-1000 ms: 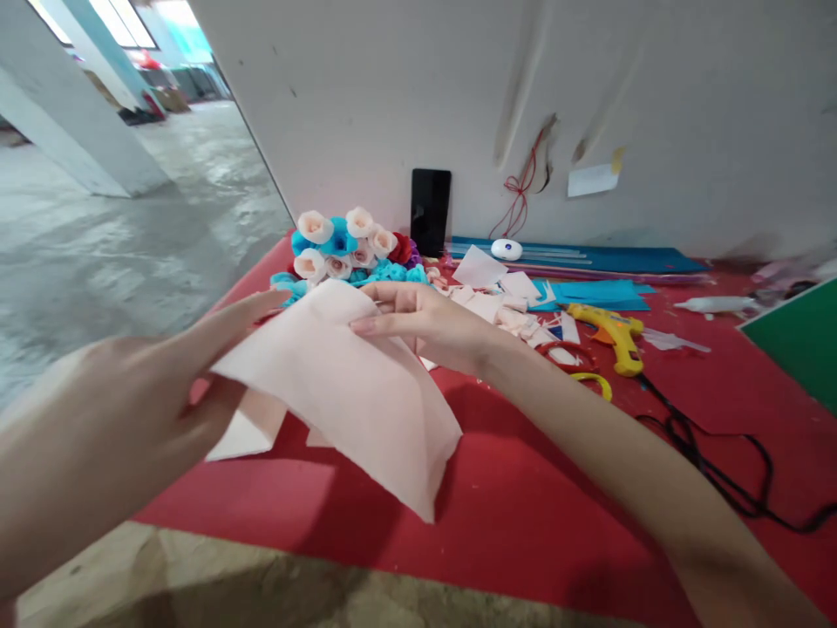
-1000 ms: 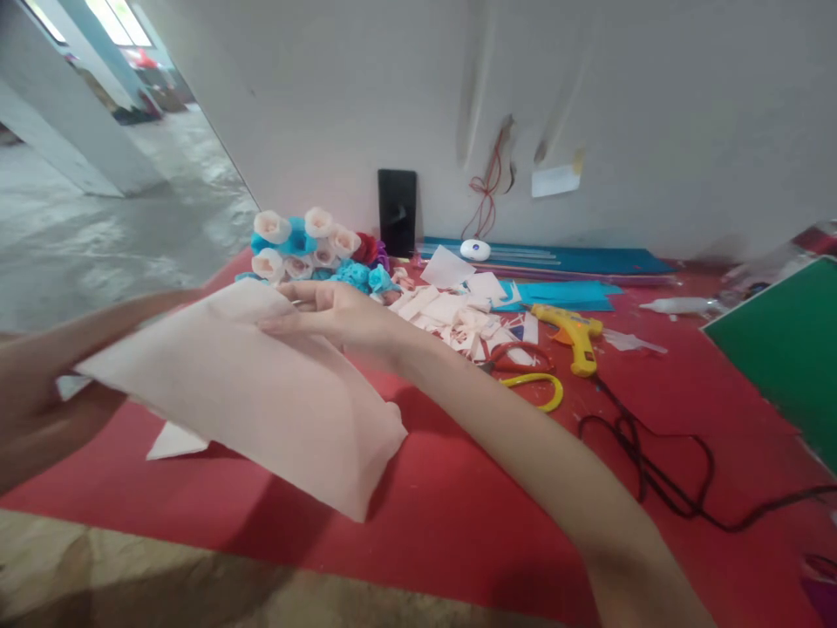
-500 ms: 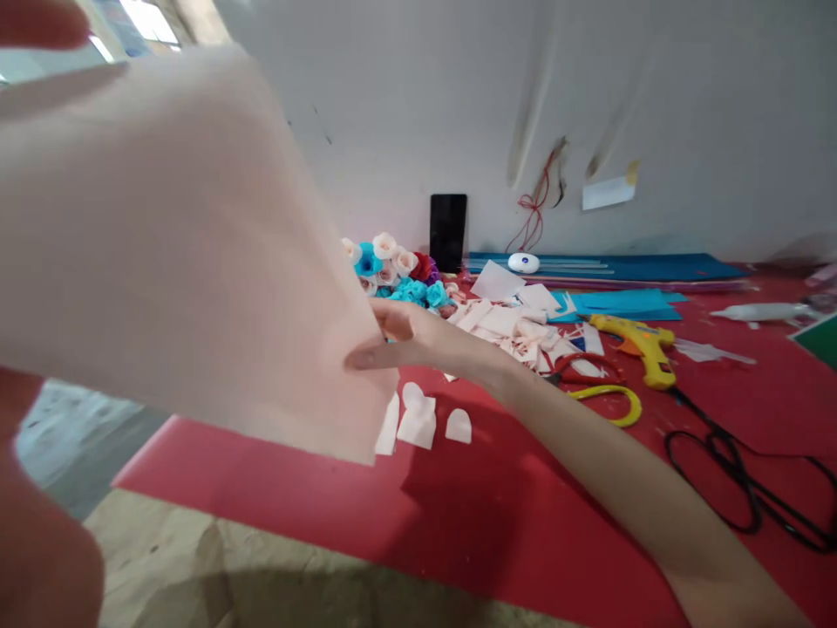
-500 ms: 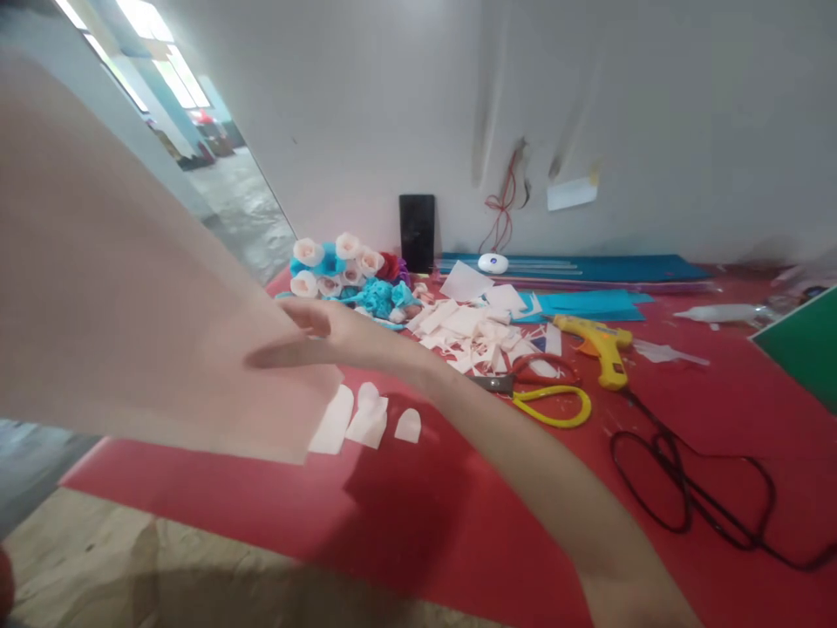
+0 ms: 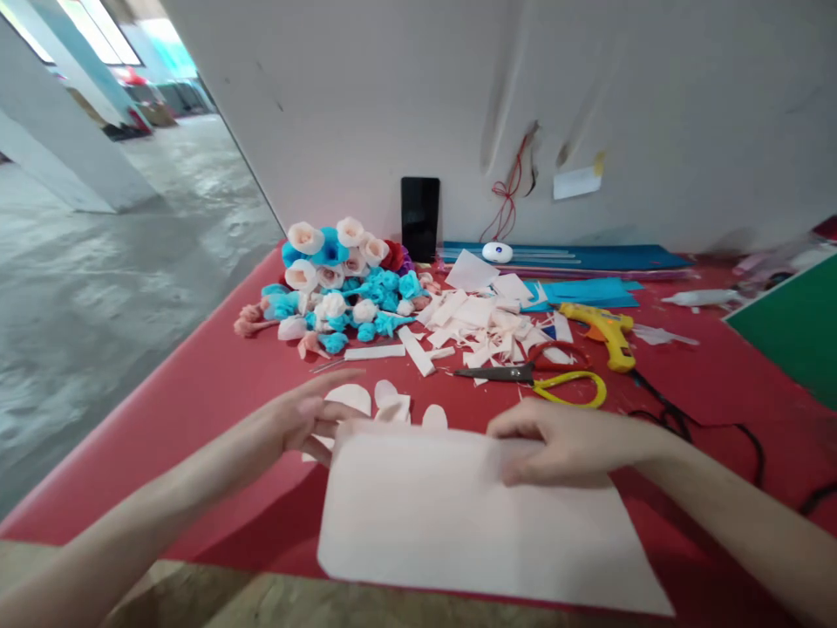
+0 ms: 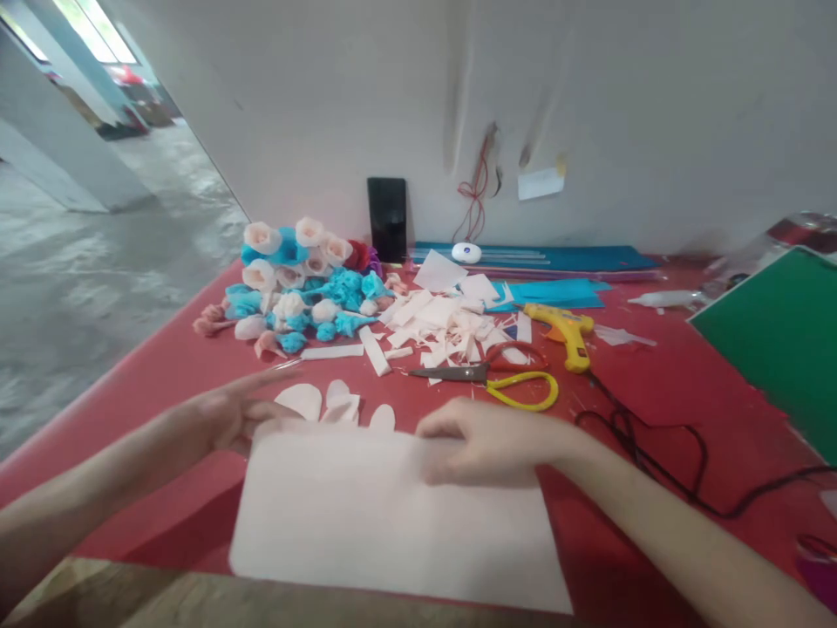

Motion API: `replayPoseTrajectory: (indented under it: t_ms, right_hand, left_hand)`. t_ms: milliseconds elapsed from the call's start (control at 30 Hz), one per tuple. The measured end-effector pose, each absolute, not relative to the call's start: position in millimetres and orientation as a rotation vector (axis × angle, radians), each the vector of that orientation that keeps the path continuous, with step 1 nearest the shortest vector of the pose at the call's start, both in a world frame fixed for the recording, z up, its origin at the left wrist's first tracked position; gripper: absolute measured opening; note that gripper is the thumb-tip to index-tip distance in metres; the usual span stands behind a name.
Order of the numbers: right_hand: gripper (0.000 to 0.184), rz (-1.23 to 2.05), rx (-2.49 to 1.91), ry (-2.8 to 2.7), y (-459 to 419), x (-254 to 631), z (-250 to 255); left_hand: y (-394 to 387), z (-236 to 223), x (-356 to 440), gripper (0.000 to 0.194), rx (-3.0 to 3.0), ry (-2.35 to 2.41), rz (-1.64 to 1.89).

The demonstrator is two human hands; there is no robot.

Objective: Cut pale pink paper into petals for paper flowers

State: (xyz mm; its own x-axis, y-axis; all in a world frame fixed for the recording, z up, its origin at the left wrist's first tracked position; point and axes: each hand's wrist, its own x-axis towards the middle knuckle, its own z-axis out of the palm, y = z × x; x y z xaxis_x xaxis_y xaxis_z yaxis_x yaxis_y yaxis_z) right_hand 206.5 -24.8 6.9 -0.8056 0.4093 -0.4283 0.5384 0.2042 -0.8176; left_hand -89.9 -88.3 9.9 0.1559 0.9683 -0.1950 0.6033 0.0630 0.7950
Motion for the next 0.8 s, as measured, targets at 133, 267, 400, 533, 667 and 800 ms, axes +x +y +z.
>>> replayPoseTrajectory:
  t_ms: [133,267,400,533,667,800]
  right_hand:
    - [0.005,-1.559,1.075,2.388,-45.0,204.1,-18.4]
    - [0.013,-1.457,1.258,2.462,-56.7,203.1,-36.3]
    - [0.037,-1.234,1.511,2.618,-69.8,209.4,-51.6]
    - [0.037,-0.690,1.633,3.018,-90.6,223.6,-64.6]
    - [0.023,-0.282,1.481,3.271,-113.6,233.3,-66.5]
    - [0.028,0.024,1.140,3.387,-128.1,233.4,-63.8]
  left_hand:
    - [-88.6,-9.7,-76.0,0.072,1.474,1.409,0.278]
    - [-96.7,-18.4,-78.9,0.071,1.536,1.500,0.171]
    - [-107.2,-31.8,-78.0,0.050,1.723,1.654,0.211]
    - [-113.6,-44.1,-76.6,0.042,1.794,1.698,0.326]
    - [-110.7,-50.6,-81.9,0.041,1.923,1.638,0.371]
    - [-107.1,-54.2,-88.2,0.042,1.987,1.622,0.337]
